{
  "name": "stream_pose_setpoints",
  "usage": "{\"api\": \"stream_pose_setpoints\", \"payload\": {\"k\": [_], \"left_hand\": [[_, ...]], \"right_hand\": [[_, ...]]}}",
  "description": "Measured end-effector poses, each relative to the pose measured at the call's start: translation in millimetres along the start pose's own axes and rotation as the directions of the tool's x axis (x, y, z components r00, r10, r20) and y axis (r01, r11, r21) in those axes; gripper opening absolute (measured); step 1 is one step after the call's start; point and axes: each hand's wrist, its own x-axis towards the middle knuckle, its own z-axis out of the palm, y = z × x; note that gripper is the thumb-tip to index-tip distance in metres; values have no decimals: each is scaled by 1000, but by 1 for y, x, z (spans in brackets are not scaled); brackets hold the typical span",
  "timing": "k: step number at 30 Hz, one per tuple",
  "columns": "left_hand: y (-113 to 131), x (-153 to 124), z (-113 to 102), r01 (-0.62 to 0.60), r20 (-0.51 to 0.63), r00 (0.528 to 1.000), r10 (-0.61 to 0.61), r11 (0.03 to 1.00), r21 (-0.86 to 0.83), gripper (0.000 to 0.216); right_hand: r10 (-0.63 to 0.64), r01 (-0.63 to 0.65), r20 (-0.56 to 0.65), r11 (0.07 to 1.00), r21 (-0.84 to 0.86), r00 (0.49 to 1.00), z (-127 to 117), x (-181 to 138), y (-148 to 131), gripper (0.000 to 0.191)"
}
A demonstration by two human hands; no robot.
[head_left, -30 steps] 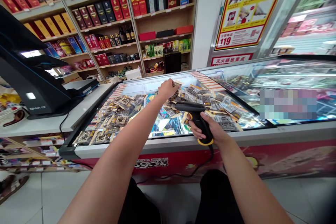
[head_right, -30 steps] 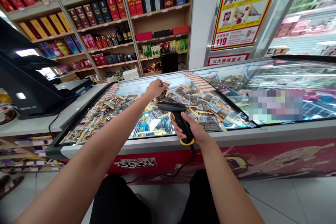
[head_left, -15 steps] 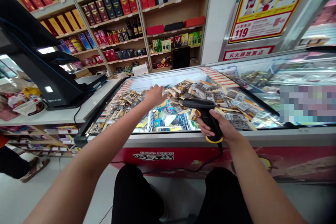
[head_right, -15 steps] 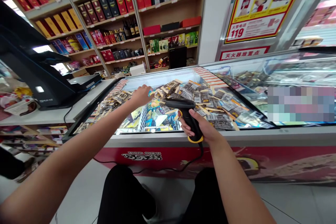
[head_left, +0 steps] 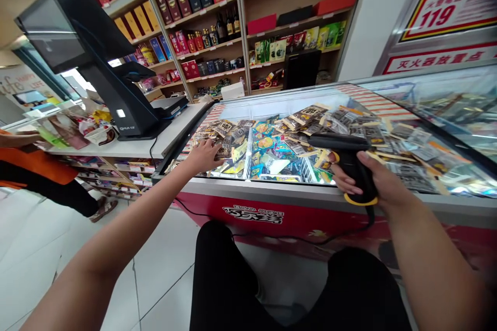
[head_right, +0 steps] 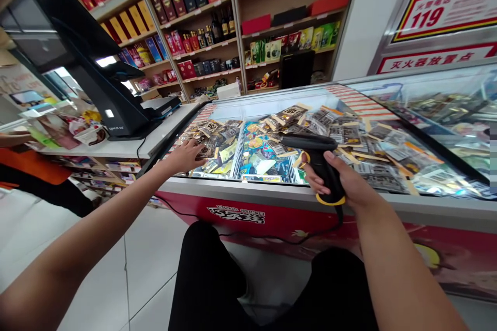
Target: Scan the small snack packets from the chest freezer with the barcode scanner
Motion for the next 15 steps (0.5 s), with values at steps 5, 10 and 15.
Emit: {"api": "stream_pose_setpoints", "payload": {"k": [5, 10, 15], "left_hand": [[5, 10, 6, -37, -89, 995, 41, 998, 46, 55], [18, 17, 7, -112, -61, 992, 112, 994, 3, 75], [30, 19, 11, -160, -67, 986, 155, 985, -68, 64]], "right_hand": [[-5, 5, -6, 1000, -20, 1000, 0, 0, 0, 49], [-20, 20, -13, 1000, -12, 1000, 1, -1, -1, 48], [-41, 41, -9, 999, -26, 999, 5, -1, -2, 48]]}}
